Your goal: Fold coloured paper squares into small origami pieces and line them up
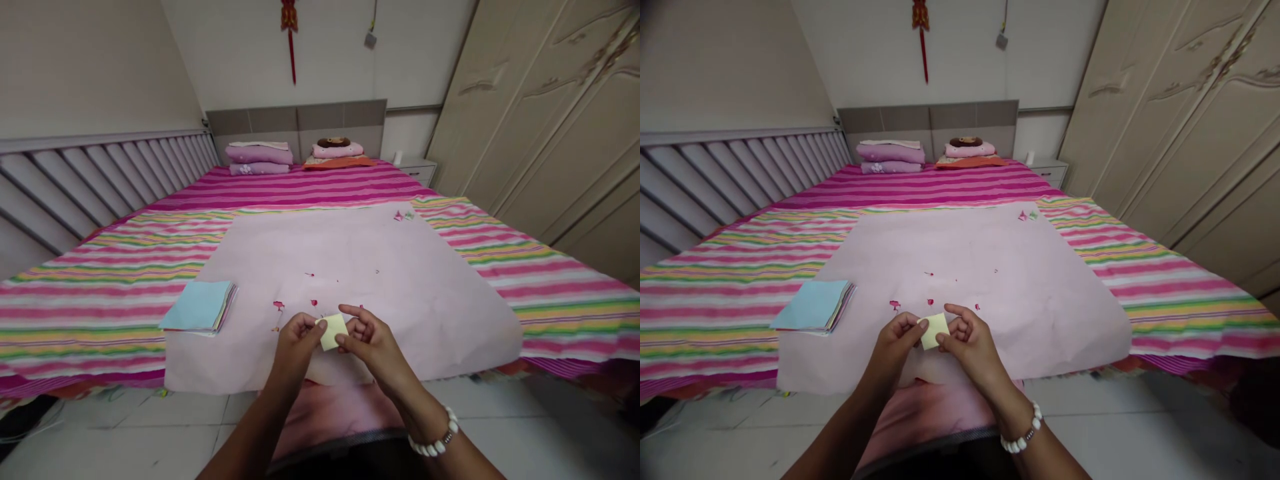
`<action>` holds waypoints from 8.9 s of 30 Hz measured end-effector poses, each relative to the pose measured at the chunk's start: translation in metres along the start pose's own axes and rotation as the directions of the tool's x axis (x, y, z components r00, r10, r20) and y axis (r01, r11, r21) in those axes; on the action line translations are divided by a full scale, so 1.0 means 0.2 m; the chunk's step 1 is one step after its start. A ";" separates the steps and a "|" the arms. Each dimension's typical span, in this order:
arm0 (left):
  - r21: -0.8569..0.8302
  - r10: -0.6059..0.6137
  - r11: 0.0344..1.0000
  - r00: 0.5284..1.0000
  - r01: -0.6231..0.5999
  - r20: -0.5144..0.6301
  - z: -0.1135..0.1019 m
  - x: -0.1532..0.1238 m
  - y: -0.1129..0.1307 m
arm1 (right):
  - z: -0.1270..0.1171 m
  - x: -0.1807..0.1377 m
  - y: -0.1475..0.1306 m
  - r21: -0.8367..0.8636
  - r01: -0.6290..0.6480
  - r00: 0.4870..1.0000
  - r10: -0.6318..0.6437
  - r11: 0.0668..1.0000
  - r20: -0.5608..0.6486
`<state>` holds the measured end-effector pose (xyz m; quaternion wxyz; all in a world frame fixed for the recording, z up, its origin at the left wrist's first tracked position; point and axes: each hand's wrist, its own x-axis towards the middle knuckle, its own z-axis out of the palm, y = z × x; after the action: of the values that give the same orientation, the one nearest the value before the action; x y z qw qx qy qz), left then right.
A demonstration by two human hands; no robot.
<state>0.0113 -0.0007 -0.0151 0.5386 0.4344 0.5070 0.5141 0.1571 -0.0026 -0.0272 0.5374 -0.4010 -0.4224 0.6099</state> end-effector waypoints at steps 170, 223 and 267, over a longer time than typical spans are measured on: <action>0.083 -0.103 0.993 0.934 0.080 0.342 -0.07 0.01 0.03 | -0.09 0.00 -0.04 -0.043 -0.094 0.983 0.100 0.995 0.153; 0.115 -0.086 0.991 0.982 0.067 0.170 -0.02 -0.03 0.01 | -0.05 -0.01 -0.03 -0.102 0.020 0.999 -0.016 0.995 0.038; 0.463 0.368 0.773 0.901 -0.434 0.230 -0.06 0.00 0.00 | -0.04 -0.02 -0.07 -0.552 0.478 0.877 -0.406 0.683 0.258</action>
<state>-0.0011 -0.0020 -0.0161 0.3150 0.6892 0.4834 0.4383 0.1692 -0.0058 -0.0158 0.4880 -0.4004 -0.7074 0.3179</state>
